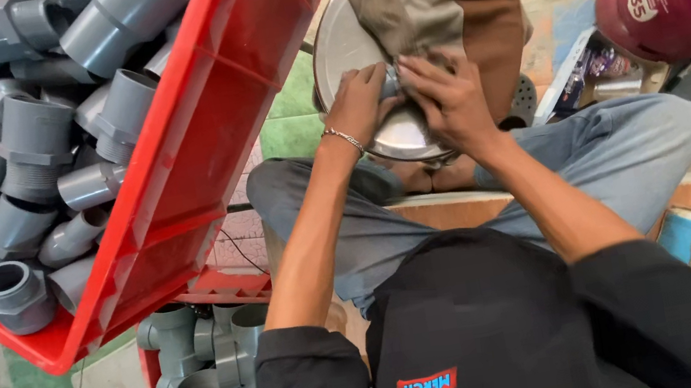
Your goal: The person sits on the floor and wipes gray PVC pipe fittings with a cloth. They pick fittings from a red crate, wipe them over a metal bowl, and place the cleaned items into a cardboard box.
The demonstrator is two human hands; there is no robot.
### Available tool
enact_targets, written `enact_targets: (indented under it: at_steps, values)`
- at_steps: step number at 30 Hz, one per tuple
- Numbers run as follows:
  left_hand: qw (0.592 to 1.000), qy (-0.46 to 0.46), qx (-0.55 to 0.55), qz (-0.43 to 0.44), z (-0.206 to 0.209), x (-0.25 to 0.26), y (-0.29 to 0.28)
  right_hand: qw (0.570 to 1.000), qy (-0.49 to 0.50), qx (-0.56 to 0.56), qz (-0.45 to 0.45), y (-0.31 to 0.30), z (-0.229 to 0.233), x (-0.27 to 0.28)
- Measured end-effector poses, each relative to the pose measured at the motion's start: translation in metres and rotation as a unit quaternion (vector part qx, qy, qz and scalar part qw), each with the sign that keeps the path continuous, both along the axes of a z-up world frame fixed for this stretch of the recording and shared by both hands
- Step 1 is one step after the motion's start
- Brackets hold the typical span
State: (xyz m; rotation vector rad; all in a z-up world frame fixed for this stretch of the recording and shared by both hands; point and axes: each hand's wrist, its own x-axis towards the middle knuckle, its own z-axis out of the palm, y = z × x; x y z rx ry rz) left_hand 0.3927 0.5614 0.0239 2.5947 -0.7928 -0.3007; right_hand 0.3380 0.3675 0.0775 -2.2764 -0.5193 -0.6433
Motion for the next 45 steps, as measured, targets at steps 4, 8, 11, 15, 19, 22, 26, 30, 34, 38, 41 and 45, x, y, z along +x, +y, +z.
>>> enact_targets:
  at_steps: [4, 8, 11, 15, 19, 22, 26, 30, 34, 38, 41, 45]
  values:
    - [1.0, -0.014, -0.001, 0.006, 0.0, -0.003, -0.004, 0.99, 0.109, -0.025, -0.08, 0.007, -0.033, 0.034]
    - [1.0, -0.004, 0.016, 0.02, -0.01, 0.002, -0.004, 0.999, 0.0, 0.025, -0.029, 0.01, -0.005, 0.003]
    - [1.0, -0.011, 0.018, 0.02, -0.018, 0.002, -0.004, 1.0, -0.002, 0.006, -0.015, 0.008, -0.001, -0.011]
    - [0.999, -0.029, -0.013, 0.021, -0.049, 0.0, -0.007, 0.982, 0.163, -0.026, -0.095, 0.01, -0.028, 0.029]
    - [0.998, -0.013, 0.021, 0.053, -0.006, -0.002, -0.009, 0.997, 0.049, 0.02, -0.054, 0.014, -0.012, -0.006]
    - [0.998, -0.03, 0.031, 0.039, -0.011, -0.003, -0.01, 0.997, 0.029, -0.038, -0.057, 0.011, -0.014, -0.02]
    - [0.997, -0.052, 0.045, 0.039, -0.001, -0.019, -0.012, 0.991, 0.082, -0.025, -0.099, 0.017, -0.04, 0.019]
    - [0.995, -0.06, 0.051, 0.053, 0.003, -0.014, -0.011, 0.997, 0.003, -0.029, -0.073, 0.014, -0.02, -0.013]
    - [0.997, -0.07, 0.015, 0.02, 0.015, -0.018, -0.009, 0.995, -0.014, -0.055, -0.082, 0.015, -0.025, -0.013]
    - [0.993, -0.116, 0.031, 0.007, 0.013, -0.026, -0.01, 0.987, 0.115, 0.012, -0.109, 0.025, -0.036, 0.017]
    - [0.99, -0.138, 0.031, 0.017, 0.007, -0.025, -0.011, 0.996, 0.038, 0.009, -0.083, 0.022, -0.016, -0.008]
    - [0.987, -0.157, 0.013, 0.008, 0.0, -0.029, -0.011, 0.997, -0.005, -0.021, -0.078, 0.023, 0.009, -0.045]
